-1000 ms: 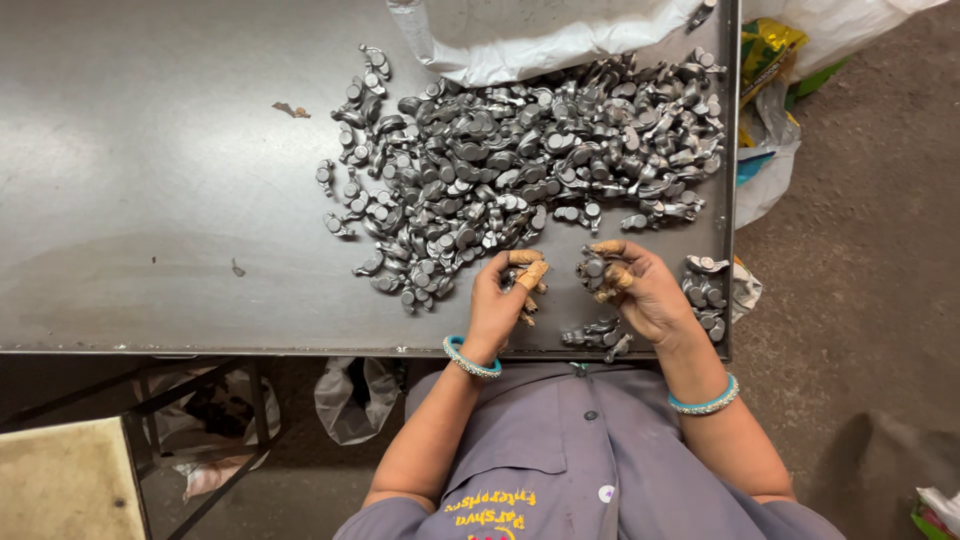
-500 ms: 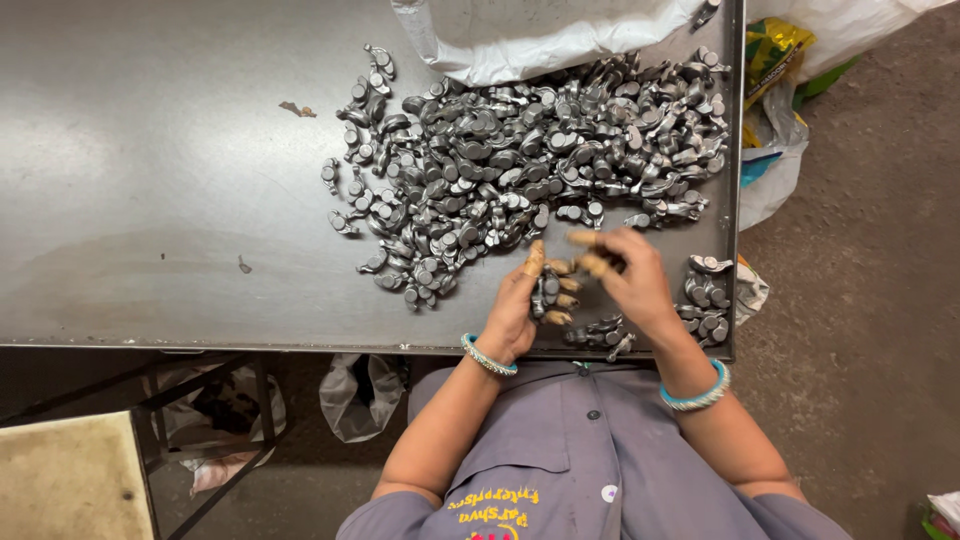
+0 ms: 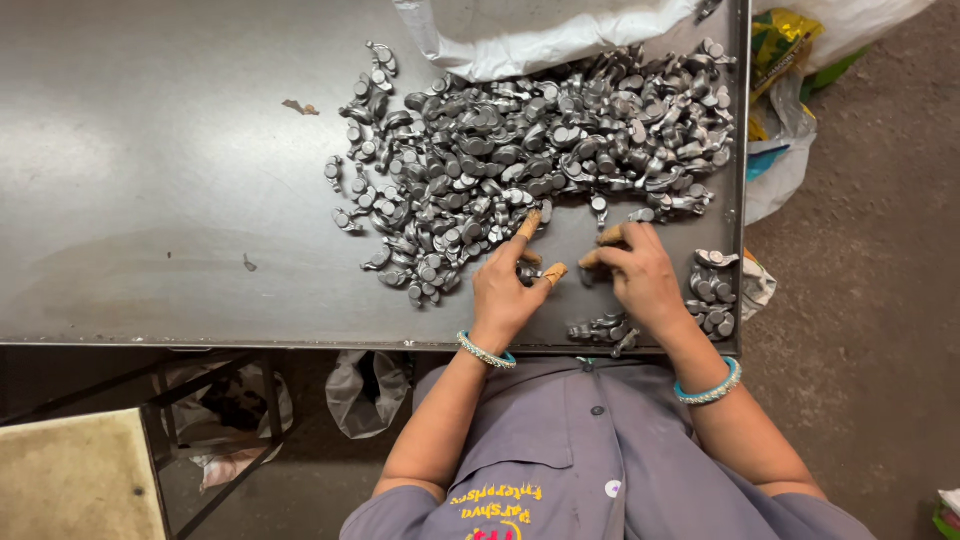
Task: The person stands at a metal table sorting small cast metal parts. They pick pieces from a pile one at a time, turn and feel each casting in their hands, and toss accepted pieces into a white sack at the edge of the table, briefly walking away before returning to continue sorting.
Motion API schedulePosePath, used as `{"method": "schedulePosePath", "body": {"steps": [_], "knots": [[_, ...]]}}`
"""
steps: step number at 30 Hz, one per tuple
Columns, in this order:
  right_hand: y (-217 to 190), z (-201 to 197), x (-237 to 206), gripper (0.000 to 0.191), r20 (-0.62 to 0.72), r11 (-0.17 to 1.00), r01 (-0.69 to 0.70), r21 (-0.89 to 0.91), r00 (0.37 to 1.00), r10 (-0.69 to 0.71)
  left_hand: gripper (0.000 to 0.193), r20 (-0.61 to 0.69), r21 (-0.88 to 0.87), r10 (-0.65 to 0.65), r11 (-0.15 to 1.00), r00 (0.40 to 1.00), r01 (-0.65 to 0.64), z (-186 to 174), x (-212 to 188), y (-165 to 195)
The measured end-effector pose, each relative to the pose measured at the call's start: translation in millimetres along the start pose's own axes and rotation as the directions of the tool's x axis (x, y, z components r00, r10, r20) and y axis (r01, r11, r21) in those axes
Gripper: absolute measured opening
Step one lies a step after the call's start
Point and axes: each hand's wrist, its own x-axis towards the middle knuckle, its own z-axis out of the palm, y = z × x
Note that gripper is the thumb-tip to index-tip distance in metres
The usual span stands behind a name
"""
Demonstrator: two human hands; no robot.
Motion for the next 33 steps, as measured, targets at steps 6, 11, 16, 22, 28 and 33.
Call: {"method": "schedulePosePath", "body": {"steps": [6, 11, 16, 22, 28, 33], "knots": [[-20.4, -10.5, -12.4, 0.044, 0.135, 0.821, -0.553, 0.142, 0.833, 0.537, 0.075, 0.062, 0.032, 0.038, 0.999, 0.997, -0.040, 9.0, 3.2, -6.6], [-25.2, 17.9, -20.5, 0.051, -0.049, 0.957, -0.276, -0.084, 0.961, 0.273, 0.066, 0.110, 0.053, 0.034, 0.998, 0.993, -0.040, 12.8, 7.2, -8.7], [26.6, 29.0, -33.7, 0.042, 0.121, 0.730, -0.466, 0.500, 0.872, 0.474, 0.060, 0.163, 0.077, 0.016, 0.997, 0.987, -0.029, 9.6, 6.6, -8.5], [75.5, 24.8, -61.8, 0.042, 0.437, -0.249, -0.365, 0.897, 0.817, 0.376, 0.047, 0.130, -0.136, 0.013, 0.991, 0.991, 0.005, 18.9, 0.9, -12.1], [85.7, 30.2, -70.3, 0.038, 0.529, -0.477, -0.357, 0.803, 0.796, 0.294, 0.031, 0.506, -0.686, -0.237, 0.473, 0.830, 0.553, 30.3, 1.8, -29.5], [66.1, 30.0, -52.6, 0.036, 0.521, -0.302, -0.429, 0.851, 0.759, 0.391, 0.043, 0.637, -0.722, -0.224, 0.163, 0.738, 0.673, 30.0, -1.1, -32.1]]}}
